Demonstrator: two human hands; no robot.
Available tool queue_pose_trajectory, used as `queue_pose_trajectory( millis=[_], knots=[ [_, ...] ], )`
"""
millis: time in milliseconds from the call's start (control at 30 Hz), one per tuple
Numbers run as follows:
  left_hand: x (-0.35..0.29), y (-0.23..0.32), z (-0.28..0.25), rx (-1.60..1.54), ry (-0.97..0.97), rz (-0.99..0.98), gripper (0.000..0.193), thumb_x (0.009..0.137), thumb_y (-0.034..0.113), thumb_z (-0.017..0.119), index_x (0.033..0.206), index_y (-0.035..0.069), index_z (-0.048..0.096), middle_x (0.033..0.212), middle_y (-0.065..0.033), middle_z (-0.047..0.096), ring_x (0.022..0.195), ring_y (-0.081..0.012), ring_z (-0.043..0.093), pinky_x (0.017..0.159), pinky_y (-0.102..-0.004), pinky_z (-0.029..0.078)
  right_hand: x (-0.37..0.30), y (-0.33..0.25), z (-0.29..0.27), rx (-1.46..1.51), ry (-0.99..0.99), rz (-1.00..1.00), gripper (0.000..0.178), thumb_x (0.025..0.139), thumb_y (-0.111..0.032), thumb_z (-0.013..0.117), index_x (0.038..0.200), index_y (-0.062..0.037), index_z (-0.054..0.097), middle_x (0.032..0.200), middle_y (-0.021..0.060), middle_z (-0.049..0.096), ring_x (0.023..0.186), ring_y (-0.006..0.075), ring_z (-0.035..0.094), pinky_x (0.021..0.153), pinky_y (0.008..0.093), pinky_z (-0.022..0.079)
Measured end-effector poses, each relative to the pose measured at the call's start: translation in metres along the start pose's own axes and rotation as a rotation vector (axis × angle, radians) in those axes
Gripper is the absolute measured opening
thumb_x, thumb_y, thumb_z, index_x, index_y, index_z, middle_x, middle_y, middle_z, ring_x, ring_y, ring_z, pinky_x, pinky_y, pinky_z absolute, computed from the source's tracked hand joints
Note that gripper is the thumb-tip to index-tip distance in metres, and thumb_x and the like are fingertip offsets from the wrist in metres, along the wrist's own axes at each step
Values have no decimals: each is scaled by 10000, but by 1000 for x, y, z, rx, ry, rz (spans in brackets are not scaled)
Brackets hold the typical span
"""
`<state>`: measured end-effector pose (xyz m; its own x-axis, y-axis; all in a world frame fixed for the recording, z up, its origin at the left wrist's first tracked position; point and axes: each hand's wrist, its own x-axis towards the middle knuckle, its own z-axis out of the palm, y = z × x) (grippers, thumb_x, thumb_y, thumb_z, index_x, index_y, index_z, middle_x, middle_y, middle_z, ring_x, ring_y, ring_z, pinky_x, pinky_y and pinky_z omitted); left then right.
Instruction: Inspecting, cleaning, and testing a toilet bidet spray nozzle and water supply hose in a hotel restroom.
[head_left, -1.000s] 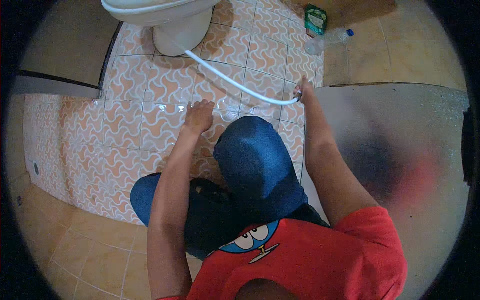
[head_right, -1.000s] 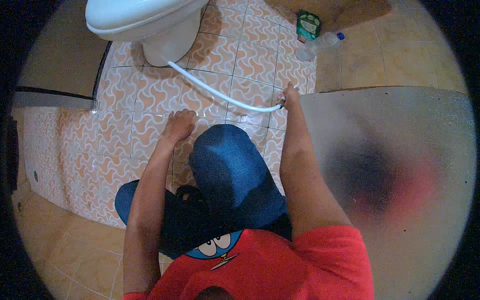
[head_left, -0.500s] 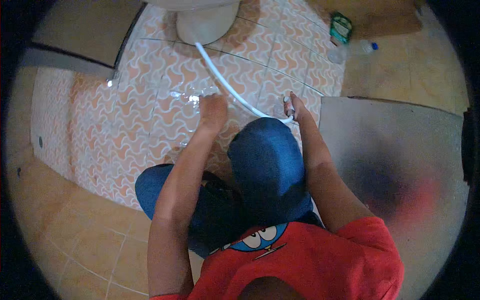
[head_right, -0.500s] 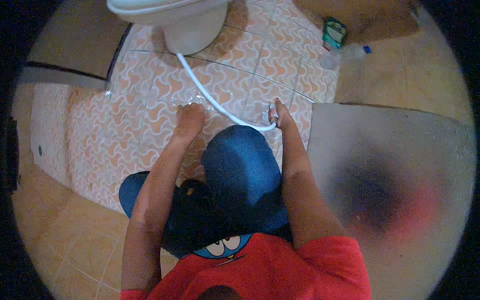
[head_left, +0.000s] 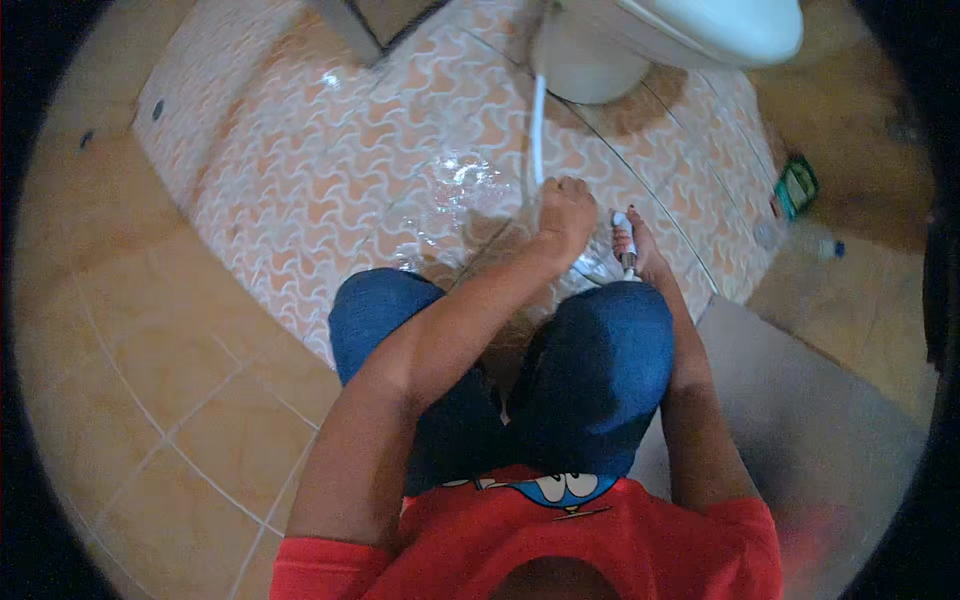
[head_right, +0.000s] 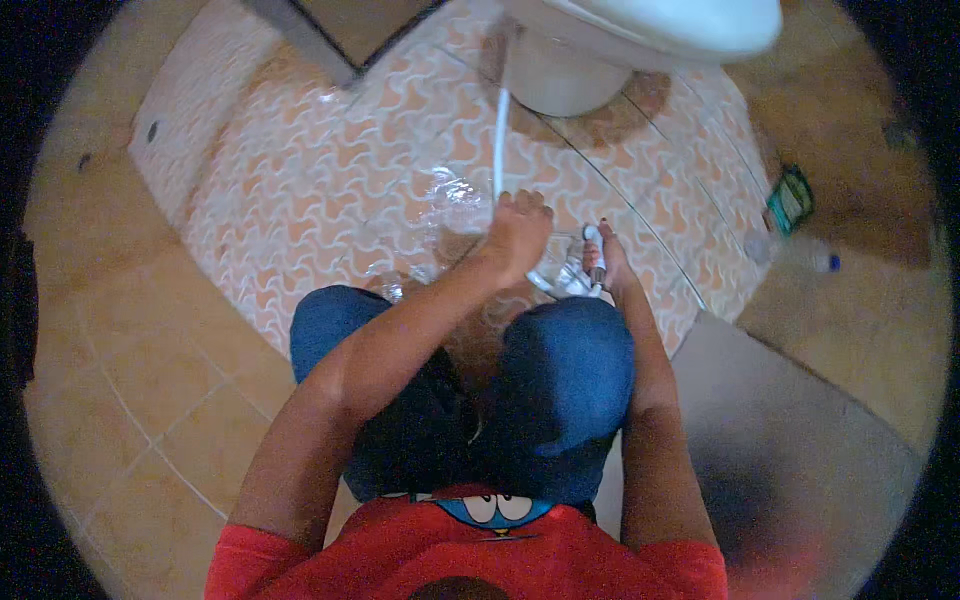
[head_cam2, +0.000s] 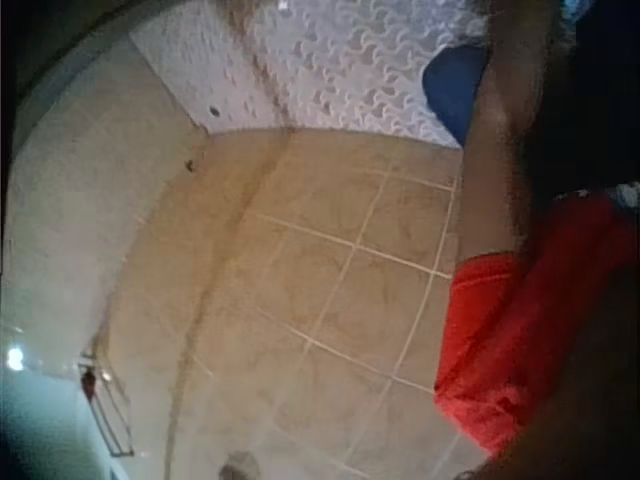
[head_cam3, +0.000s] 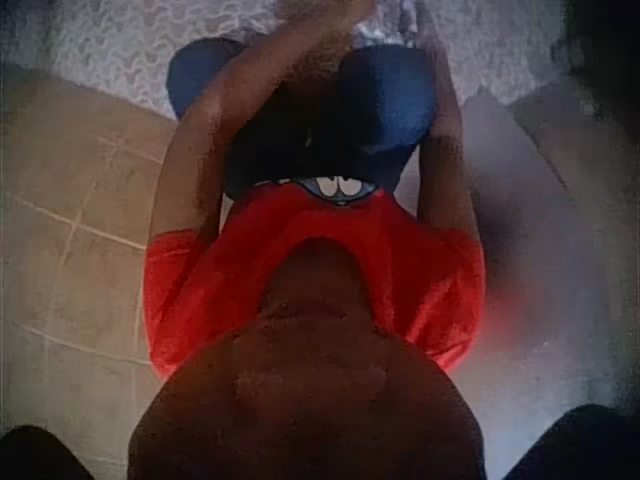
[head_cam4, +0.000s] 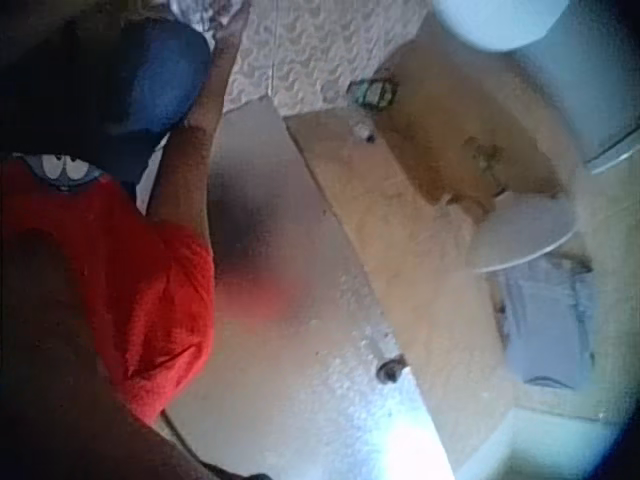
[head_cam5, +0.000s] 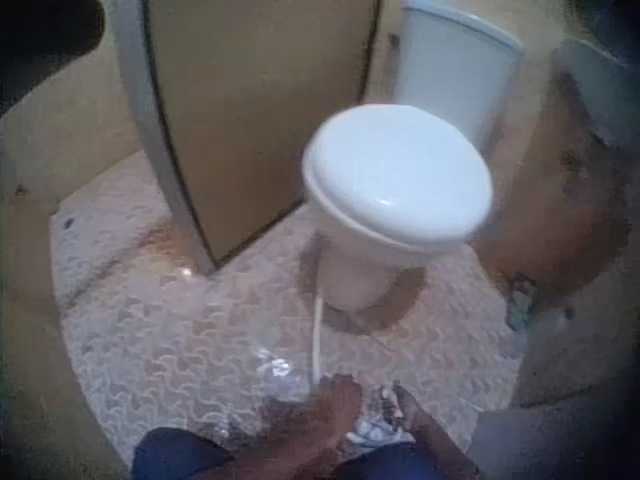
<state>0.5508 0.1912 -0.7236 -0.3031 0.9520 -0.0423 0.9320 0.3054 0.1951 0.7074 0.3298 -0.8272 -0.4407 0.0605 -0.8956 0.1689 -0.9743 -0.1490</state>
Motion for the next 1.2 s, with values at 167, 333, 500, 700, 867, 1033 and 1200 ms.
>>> queue_pose_trajectory(
  millis=[167, 333, 500, 700, 867, 1033, 1200],
  knots=[
    [6, -15, -25, 70, -162, -149, 164, 709, 135, 502, 811, 86, 620, 851, -76, 586, 835, -203, 544, 681, -364, 391, -17, -12, 85, -407, 83, -277, 438, 786, -535, 461, 704, -107, 418, 478, -35, 370, 335, 73, 339, 303, 219, 307],
    [13, -62, -69, -167, -466, -281, 236, 753, 206, 519, 905, 57, 620, 965, -89, 596, 919, -229, 566, 722, -375, 424, -44, -11, 173, -1017, 179, -461, 442, 781, -510, 493, 657, -96, 400, 461, -9, 380, 320, 80, 353, 296, 226, 298],
    [4, -115, -70, -317, -609, -462, 317, 728, 276, 544, 941, 50, 610, 1001, -98, 591, 921, -260, 570, 718, -414, 454, -65, 12, 244, -1801, -44, -724, 389, 818, -388, 504, 889, -9, 553, 602, 62, 534, 568, 153, 529, 554, 304, 447],
    [-66, -155, -95, -481, -444, -356, 300, 749, 257, 492, 926, 40, 600, 957, -160, 586, 865, -284, 578, 713, -377, 460, -88, 45, 305, -1805, -290, -710, 362, 782, -299, 585, 1012, -25, 535, 838, 126, 600, 752, 186, 559, 701, 307, 427],
    [-84, -172, -98, -658, -330, -383, 284, 746, 234, 468, 881, 18, 594, 894, -181, 591, 806, -320, 578, 690, -384, 453, -90, 47, 337, -2000, -432, -753, 370, 768, -316, 596, 981, -24, 521, 790, 136, 592, 690, 211, 569, 633, 307, 432],
    [-54, -181, -127, -732, -288, -344, 291, 748, 251, 471, 908, 35, 582, 922, -186, 582, 835, -309, 563, 719, -361, 434, -95, 24, 351, -1844, -545, -838, 348, 780, -286, 587, 1002, -24, 523, 791, 102, 598, 702, 163, 561, 647, 288, 436],
    [-25, -190, -143, -1050, -126, -213, 313, 774, 242, 464, 978, 14, 528, 948, -133, 578, 879, -255, 544, 771, -343, 413, -93, -16, 380, -1710, -672, -741, 355, 812, -273, 549, 1039, -2, 514, 825, 53, 597, 757, 113, 536, 679, 260, 432]
  ],
)
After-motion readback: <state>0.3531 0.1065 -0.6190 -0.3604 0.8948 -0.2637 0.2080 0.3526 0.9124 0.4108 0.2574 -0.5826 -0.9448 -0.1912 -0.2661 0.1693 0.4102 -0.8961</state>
